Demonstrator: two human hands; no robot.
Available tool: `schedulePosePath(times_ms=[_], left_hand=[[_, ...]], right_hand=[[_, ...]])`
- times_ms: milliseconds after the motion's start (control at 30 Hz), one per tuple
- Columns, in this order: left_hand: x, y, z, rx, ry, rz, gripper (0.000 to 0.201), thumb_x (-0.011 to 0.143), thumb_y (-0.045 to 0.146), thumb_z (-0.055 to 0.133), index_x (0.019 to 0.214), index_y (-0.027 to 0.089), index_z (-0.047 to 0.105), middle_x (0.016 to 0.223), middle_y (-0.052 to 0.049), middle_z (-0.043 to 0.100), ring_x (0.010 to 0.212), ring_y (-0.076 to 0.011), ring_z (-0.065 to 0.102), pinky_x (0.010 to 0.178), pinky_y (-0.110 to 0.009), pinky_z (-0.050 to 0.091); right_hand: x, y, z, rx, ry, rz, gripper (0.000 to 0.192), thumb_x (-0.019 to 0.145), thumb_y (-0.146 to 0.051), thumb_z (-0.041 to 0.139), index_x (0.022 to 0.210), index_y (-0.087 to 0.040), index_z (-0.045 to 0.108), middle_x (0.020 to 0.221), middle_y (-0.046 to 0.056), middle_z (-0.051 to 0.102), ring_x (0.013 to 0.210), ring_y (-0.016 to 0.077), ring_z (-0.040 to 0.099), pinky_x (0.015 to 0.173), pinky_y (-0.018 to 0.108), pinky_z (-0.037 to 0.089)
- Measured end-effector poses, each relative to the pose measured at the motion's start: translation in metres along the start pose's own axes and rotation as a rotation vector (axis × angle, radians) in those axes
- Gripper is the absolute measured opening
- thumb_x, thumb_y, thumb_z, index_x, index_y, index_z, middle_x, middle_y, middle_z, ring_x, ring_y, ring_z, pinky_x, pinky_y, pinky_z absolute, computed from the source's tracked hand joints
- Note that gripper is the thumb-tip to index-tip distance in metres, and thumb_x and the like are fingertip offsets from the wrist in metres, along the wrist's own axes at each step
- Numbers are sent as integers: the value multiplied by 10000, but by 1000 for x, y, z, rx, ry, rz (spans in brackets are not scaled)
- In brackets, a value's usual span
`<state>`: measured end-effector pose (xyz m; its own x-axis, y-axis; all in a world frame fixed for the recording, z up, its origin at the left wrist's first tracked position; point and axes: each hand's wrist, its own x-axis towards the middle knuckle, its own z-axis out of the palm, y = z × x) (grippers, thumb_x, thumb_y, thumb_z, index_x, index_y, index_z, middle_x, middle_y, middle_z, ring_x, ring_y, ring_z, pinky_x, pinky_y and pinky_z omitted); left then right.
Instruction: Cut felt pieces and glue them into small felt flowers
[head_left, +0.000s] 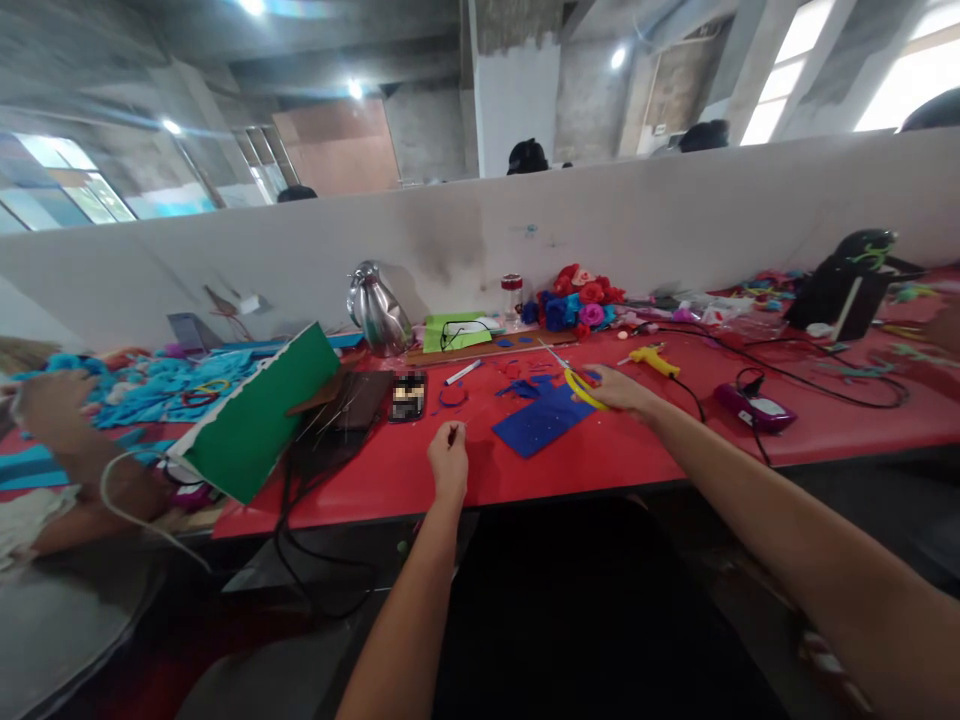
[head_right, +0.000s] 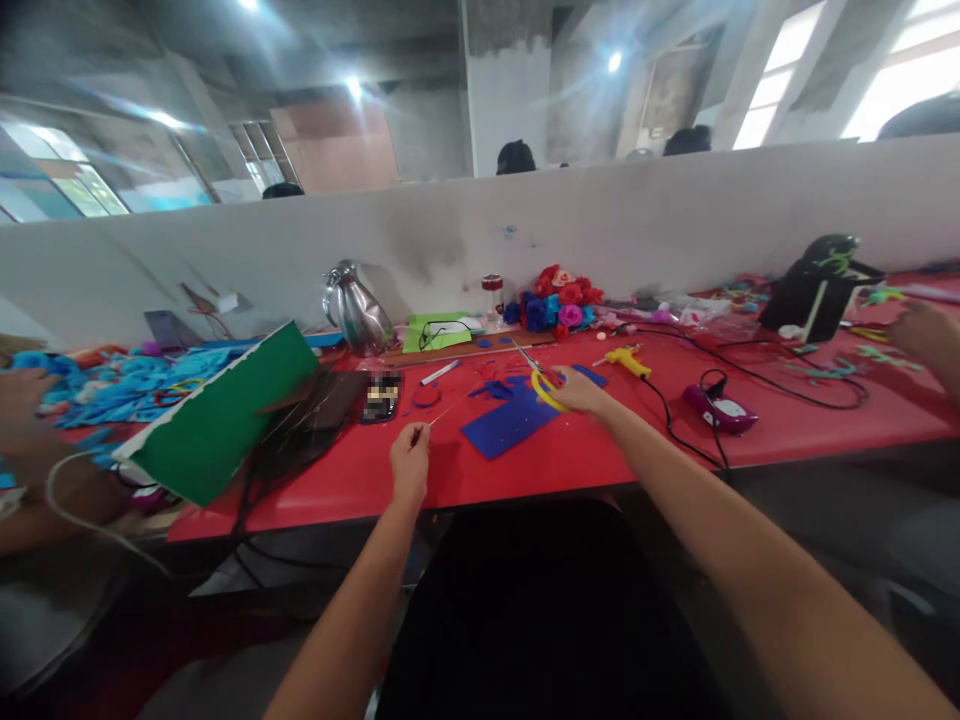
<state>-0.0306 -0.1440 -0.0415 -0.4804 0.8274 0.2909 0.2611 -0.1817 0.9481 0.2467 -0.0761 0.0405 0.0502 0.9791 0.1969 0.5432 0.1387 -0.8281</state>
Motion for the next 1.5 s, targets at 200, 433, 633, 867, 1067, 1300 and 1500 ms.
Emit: schedulePosePath(times_ms=[200,433,633,867,1067,1300,1500], left_hand=[[2,1,2,-5,14,-7,155,798,289,500,706,183,567,656,18,551,643,-120,498,625,-222,387],[0,9,0,9,19,-20,143,793,276,489,698,186,550,645,24,526,640,-122,475,627,-226,366],[-3,11,-1,35,-10,-10,164,808,286,480,705,183,555,627,27,503,611,-116,450,585,-219,347],[-3,13,-2,50,66,-18,170,817,280,478,708,181,565,650,18,539,648,-123,490,627,-231,376],[-2,9,-2,83,46,-24,157,809,270,484,724,183,583,649,18,556,642,-128,499,625,-236,380],[0,7,-2,102,80,-43,158,811,263,488,707,186,577,624,23,545,614,-126,490,605,-234,369],[0,3,-1,52,-38,-16,133,776,267,530,730,178,618,671,5,601,651,-131,521,634,-236,394]], right_hand=[[-89,2,-13,373,-465,294,667,616,-412,788,1215,-236,551,745,-15,591,583,100,527,492,199,432],[-115,-26,10,468,-563,336,591,659,-445,755,1166,-239,533,700,-43,525,569,71,490,495,164,408],[-101,-43,31,543,-523,338,466,672,-521,720,1031,-272,559,640,-48,502,532,77,467,416,150,358],[-108,-46,34,512,-526,389,565,639,-542,748,1082,-260,538,643,-49,513,512,66,446,396,140,345],[-113,-46,30,585,-537,373,485,641,-513,756,999,-252,557,639,-57,479,487,57,434,416,158,382],[-114,-51,32,613,-522,373,451,617,-481,778,938,-247,565,667,-43,491,518,67,446,413,159,393],[-108,-56,36,631,-526,388,386,645,-463,754,912,-254,568,616,-60,466,499,67,433,396,153,350]])
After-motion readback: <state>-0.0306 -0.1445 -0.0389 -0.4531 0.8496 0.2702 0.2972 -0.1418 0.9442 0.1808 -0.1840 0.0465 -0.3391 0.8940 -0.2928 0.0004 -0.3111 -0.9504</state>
